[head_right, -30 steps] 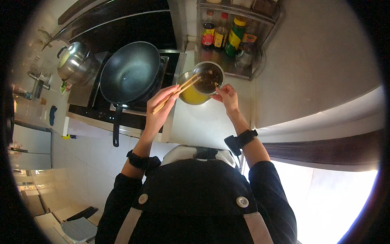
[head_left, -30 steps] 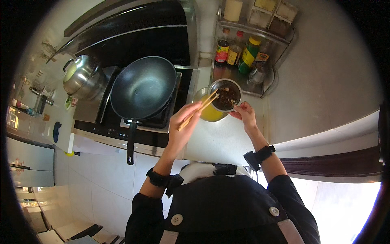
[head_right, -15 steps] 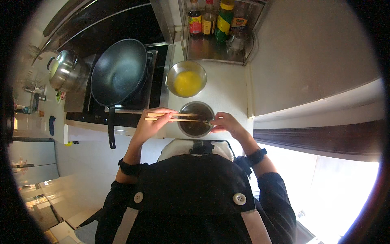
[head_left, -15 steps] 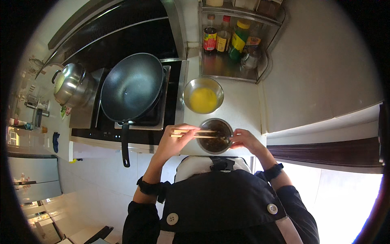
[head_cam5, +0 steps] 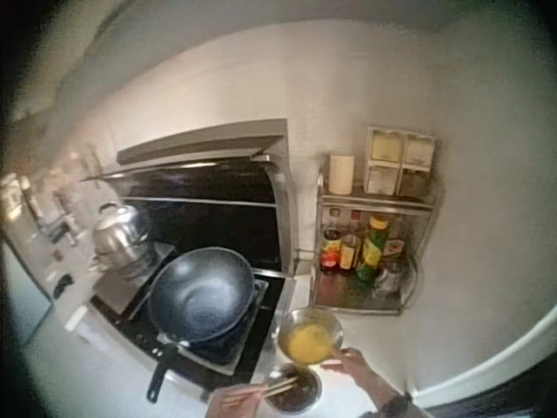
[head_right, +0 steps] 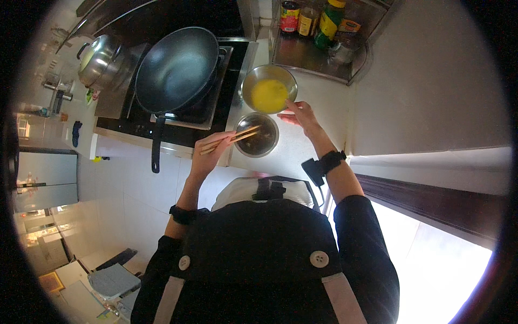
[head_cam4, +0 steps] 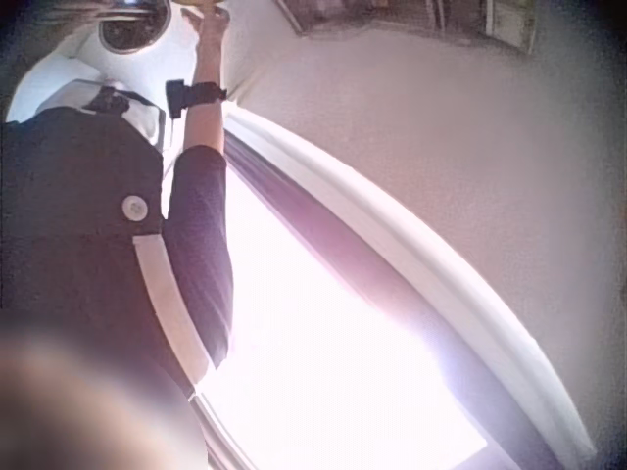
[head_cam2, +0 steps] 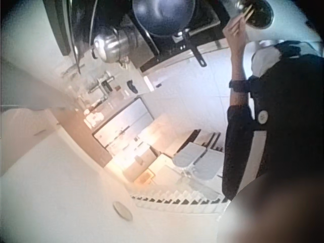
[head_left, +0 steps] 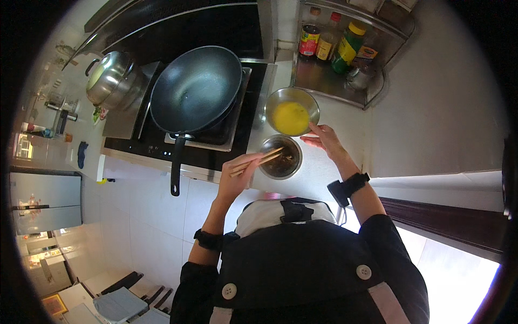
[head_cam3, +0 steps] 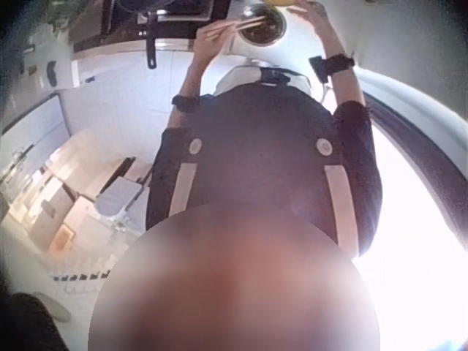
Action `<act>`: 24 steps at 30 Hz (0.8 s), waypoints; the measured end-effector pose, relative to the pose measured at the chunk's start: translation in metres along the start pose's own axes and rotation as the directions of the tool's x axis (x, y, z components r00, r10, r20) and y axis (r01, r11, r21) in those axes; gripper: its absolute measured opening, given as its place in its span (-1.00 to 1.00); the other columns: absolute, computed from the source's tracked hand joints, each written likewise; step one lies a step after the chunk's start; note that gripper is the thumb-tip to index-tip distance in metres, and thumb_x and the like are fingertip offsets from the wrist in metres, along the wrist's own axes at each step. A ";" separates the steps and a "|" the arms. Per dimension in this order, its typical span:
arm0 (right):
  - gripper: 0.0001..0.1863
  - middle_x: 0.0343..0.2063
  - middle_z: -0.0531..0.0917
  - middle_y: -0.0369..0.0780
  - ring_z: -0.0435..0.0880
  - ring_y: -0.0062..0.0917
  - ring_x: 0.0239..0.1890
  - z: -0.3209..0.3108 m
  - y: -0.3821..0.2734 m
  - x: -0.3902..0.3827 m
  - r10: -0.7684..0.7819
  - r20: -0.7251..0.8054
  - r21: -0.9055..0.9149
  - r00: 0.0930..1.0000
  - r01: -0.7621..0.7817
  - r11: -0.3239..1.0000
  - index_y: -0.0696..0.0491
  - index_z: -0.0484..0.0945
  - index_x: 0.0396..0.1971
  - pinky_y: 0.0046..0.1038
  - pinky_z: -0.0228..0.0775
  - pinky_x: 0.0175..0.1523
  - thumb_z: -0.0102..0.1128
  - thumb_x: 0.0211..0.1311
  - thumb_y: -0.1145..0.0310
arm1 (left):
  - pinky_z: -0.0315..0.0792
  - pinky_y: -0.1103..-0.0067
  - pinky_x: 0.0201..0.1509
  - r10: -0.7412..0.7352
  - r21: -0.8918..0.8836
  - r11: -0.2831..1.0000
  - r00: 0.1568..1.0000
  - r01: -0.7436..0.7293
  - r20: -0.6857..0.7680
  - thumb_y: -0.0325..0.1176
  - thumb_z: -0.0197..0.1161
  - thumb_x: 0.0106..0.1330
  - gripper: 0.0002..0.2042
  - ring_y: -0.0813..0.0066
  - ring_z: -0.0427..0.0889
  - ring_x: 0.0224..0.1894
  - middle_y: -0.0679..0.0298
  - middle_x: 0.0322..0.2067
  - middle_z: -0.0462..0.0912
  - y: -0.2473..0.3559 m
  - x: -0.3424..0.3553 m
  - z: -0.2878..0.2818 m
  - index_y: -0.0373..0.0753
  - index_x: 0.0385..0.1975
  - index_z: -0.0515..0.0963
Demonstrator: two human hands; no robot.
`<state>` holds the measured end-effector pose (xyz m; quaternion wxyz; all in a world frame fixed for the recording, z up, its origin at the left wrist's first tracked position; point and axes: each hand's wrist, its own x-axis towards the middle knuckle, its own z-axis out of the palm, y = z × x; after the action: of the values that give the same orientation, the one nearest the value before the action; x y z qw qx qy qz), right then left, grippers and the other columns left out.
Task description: The person whisks eggs in a bowl, places a wok on the stove, adds oil, pours the eggs into the wok, and scrambles them with a spatula. The person also briefly rinses the bowl and chopsticks at the sink.
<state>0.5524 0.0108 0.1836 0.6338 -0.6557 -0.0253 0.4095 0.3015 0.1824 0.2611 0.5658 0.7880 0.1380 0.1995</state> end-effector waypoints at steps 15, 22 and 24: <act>-0.85 -0.40 0.57 -0.13 0.72 -0.34 -0.39 0.012 -0.039 -0.055 -0.263 -0.029 -0.125 0.964 0.257 0.958 0.21 0.33 -0.28 -0.50 0.68 -0.29 0.09 0.25 0.50 | 0.51 0.66 -0.17 -0.127 -0.121 0.986 0.986 0.114 -0.108 -0.50 0.14 0.30 -0.82 0.51 0.63 -0.22 0.16 -0.23 0.66 0.017 -0.040 -0.028 -0.37 -0.17 0.60; -0.85 -0.42 0.56 -0.13 0.71 -0.40 -0.42 0.012 -0.017 -0.082 -0.349 0.014 -0.227 0.937 0.343 0.912 0.20 0.31 -0.42 -0.51 0.68 -0.33 0.10 0.24 0.53 | 0.49 0.68 -0.18 -0.151 -0.158 0.978 0.983 0.134 -0.100 -0.50 0.14 0.29 -0.82 0.53 0.63 -0.24 0.16 -0.25 0.66 0.017 -0.050 -0.027 -0.38 -0.18 0.60; -0.82 -0.42 0.57 -0.13 0.71 -0.40 -0.41 0.014 -0.013 -0.087 -0.400 0.008 -0.297 0.917 0.384 0.874 0.20 0.28 -0.45 -0.52 0.67 -0.34 0.12 0.23 0.53 | 0.49 0.68 -0.17 -0.143 -0.117 0.985 0.984 0.131 -0.110 -0.50 0.14 0.29 -0.82 0.53 0.63 -0.25 0.16 -0.26 0.67 0.017 -0.052 -0.027 -0.38 -0.18 0.60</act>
<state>0.4930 -0.0236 0.2401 0.6001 -0.7341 -0.2006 0.2465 0.2431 0.1766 0.2768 0.6112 0.7315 0.2141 0.2135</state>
